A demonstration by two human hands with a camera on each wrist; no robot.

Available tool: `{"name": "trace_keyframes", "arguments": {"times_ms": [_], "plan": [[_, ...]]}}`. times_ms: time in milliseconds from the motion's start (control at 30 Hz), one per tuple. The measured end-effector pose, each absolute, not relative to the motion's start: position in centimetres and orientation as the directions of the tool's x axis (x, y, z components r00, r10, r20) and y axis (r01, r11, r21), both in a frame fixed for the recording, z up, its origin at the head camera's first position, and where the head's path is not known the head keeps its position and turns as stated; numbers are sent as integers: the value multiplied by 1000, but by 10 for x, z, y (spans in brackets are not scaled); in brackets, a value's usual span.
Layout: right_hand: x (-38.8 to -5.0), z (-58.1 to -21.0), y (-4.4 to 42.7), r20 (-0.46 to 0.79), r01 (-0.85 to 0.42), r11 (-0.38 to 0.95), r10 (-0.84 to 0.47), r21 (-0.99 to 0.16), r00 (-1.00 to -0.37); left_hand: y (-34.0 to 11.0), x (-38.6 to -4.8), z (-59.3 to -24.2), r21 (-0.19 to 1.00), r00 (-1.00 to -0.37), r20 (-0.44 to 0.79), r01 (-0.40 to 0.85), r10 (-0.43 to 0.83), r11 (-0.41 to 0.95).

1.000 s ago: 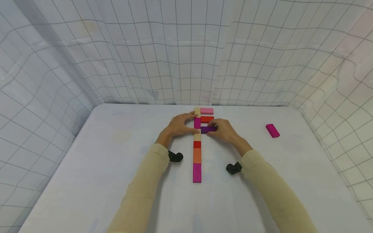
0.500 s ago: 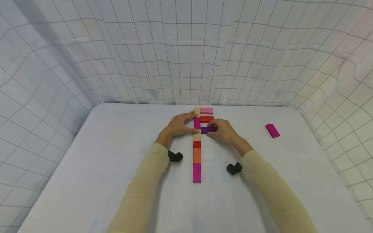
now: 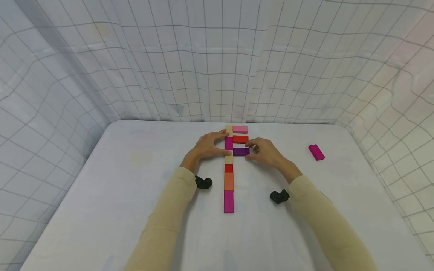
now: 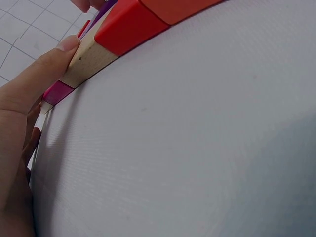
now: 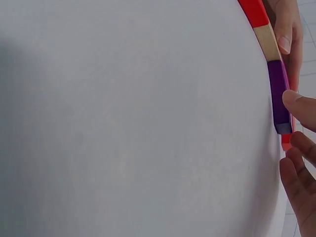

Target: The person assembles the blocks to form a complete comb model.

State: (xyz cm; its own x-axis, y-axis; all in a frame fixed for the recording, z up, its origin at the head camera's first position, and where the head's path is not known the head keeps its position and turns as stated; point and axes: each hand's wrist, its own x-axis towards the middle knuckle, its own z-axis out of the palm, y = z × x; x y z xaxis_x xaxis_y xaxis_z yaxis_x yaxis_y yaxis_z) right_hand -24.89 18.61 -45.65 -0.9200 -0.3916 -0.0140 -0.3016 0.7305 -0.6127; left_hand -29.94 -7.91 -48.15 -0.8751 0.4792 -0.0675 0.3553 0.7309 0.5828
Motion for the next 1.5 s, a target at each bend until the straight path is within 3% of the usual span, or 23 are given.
{"name": "trace_keyframes", "arguments": {"times_ms": [967, 1500], "plan": [[-223, -449, 303, 41, -229, 730, -265, -644, -963, -81, -298, -480, 601, -869, -56, 364, 492, 712], [-207, -441, 355, 37, -144, 808, -151, -571, -988, -82, -297, -479, 610, -866, -48, 369, 498, 701]]}}
